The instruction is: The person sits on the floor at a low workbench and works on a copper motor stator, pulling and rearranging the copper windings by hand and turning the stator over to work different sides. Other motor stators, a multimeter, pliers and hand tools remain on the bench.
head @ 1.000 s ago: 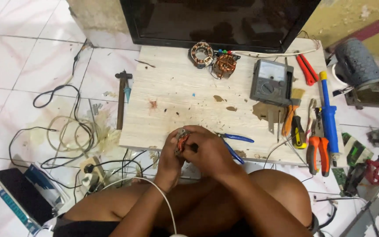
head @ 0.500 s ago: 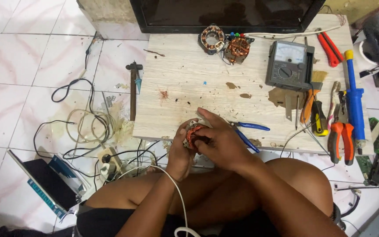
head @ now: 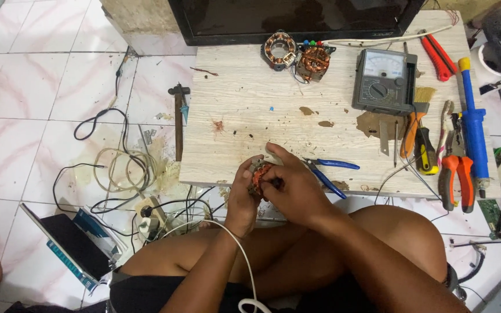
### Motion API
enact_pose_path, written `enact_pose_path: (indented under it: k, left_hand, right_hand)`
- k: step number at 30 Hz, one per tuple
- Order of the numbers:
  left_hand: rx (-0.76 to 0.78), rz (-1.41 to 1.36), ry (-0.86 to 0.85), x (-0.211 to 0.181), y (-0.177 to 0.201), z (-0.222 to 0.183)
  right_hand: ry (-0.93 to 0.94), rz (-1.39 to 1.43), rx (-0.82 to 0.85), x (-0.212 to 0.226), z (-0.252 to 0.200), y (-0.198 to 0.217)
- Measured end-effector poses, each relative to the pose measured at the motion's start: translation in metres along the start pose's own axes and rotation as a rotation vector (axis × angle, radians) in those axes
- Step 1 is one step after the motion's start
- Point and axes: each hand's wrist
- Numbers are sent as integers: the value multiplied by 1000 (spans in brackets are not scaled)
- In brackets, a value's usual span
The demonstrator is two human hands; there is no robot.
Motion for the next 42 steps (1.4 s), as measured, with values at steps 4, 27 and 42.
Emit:
enact_pose_path:
  k: [4,27,42]
  left_hand:
    - [-26,-30,-24,11,13,2]
    - [-43,145,-93,22,21,-9]
    - [-45,176,-86,23,25,-10]
  right_hand:
    - [67,-91,-20,3,1,3]
    - [401,-266,-192,-25,3,-15]
    - [369,-298,-43,12,-1,3]
Point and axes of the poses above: each hand's wrist, its own z-axis towards the middle knuckle, its own y-axis out of the back of the hand, x = y × z, and after that the axes turned 6 degrees about x, right-handed
